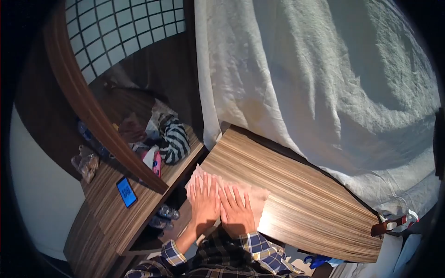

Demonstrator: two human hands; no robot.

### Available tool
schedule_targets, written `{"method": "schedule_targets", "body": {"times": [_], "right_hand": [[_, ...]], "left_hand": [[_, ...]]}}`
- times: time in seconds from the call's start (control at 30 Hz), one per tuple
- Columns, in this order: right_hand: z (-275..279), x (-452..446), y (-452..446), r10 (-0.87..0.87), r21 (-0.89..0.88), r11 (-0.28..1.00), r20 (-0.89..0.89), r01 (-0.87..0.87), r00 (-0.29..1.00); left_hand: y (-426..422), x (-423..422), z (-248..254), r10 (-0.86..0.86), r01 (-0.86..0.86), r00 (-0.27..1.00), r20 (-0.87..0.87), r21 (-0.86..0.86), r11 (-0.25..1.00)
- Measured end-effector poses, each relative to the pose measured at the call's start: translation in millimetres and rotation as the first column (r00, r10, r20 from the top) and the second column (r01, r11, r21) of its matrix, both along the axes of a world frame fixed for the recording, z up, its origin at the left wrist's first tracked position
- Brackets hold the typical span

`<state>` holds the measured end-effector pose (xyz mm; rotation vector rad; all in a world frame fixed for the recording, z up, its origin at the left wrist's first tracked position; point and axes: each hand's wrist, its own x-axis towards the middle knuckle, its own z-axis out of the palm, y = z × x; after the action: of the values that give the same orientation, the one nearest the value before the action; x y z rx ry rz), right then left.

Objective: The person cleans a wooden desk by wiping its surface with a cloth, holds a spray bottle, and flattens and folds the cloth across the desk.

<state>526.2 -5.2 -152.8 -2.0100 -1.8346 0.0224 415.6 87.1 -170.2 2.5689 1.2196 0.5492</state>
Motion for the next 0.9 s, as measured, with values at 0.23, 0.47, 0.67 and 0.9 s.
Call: {"method": "schedule_targets", "body": {"times": [0.23, 0.47, 0.67, 0.9], "right_hand": [[-8, 30, 22, 0.013, -0.082, 0.997, 0.054, -0.008, 0.998], [-13, 108, 98, -0.034, -0.081, 0.996, 0.095, 0.042, 0.995], [10, 146, 167, -0.331, -0.251, 0.921, -0.107, 0.297, 0.938], [-10, 155, 157, -0.283, -0.110, 0.956, -0.129, 0.270, 0.950]], "left_hand": [[39, 22, 3, -0.189, 0.196, 0.973, -0.130, 0.049, 0.979], [127, 101, -3, -0.304, 0.313, 0.948, -0.097, 0.094, 0.945], [187, 170, -11, -0.317, 0.323, 0.923, -0.218, -0.010, 0.946], [169, 162, -10, -0.238, 0.238, 0.971, -0.026, 0.199, 0.951]]}}
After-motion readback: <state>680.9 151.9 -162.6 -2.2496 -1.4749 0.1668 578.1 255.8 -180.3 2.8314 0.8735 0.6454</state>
